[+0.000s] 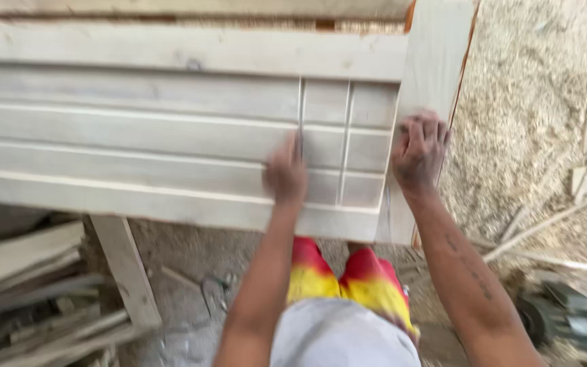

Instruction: The person sands a wooden door with a piece of sandpaper, moving their hand along the grooves and flat surfaces.

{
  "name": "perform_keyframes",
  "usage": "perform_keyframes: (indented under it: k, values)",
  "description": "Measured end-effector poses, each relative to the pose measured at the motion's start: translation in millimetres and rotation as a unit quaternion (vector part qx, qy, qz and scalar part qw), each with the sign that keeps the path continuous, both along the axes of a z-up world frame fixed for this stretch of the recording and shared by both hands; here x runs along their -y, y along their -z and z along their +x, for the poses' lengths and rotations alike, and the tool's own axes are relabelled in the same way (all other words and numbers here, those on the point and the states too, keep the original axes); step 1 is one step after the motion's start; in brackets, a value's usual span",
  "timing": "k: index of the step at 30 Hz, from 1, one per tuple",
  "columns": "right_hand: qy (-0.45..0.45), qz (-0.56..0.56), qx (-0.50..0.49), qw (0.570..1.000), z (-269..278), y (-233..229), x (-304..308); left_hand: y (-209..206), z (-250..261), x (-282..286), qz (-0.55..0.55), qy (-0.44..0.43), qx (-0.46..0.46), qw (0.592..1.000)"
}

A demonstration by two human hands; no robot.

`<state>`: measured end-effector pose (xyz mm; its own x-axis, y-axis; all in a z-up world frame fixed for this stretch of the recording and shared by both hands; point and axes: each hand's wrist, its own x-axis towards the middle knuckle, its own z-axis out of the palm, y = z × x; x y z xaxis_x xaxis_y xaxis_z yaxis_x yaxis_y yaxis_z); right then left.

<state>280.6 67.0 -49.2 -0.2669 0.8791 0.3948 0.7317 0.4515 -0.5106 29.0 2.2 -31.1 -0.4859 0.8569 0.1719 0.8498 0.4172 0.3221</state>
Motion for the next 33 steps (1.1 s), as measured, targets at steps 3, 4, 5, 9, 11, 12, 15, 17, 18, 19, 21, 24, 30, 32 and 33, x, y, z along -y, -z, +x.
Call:
perform_keyframes:
  k: [3,4,5,9,11,12,15,17,18,19,21,24,30,32,33]
  values:
    - [-0.023,-0.013,0.006,1.000,2,-5,17,6,4,14,-0.066,-0.048,0.071,0.994]
    - [-0.019,-0.011,0.011,1.000,4,-11,20,7,3,14,-0.090,-0.057,0.125,0.986]
    - [-0.016,-0.008,0.020,1.000,-1,-12,16,-3,17,57,-0.062,-0.009,0.040,0.997]
    - [-0.004,0.006,0.004,1.000,-8,-28,8,-26,57,102,-0.068,0.048,-0.062,0.995]
    - [-0.015,-0.009,0.001,1.000,-3,-24,17,9,20,25,-0.040,0.076,-0.140,0.986]
    - [-0.019,-0.011,0.002,1.000,-3,-23,16,16,9,-2,-0.023,0.065,-0.129,0.989]
    - [-0.020,-0.008,0.023,0.999,1,-21,16,1,26,42,-0.041,0.045,-0.050,0.997]
    - [-0.013,0.005,0.013,1.000,-5,-21,5,-33,52,107,-0.050,0.022,-0.005,0.999]
    - [-0.012,0.009,-0.002,1.000,-10,-21,2,-43,60,115,-0.049,-0.005,0.036,0.998]
    - [-0.021,-0.009,-0.004,1.000,-4,-22,14,-50,80,130,-0.072,-0.042,0.091,0.992]
    - [-0.017,-0.010,0.001,1.000,-2,-14,6,-32,105,123,-0.019,0.020,0.077,0.997]
    - [-0.019,-0.002,0.008,1.000,-4,-18,16,-14,124,104,0.000,0.046,0.022,0.999]
    - [-0.022,-0.026,0.006,0.999,4,-12,19,19,113,7,-0.051,0.065,-0.095,0.992]
    - [-0.027,-0.023,-0.005,0.999,2,-13,12,-16,126,74,-0.038,0.095,-0.067,0.993]
    - [-0.017,-0.017,-0.010,1.000,1,-20,19,-16,111,41,-0.040,0.104,-0.068,0.991]
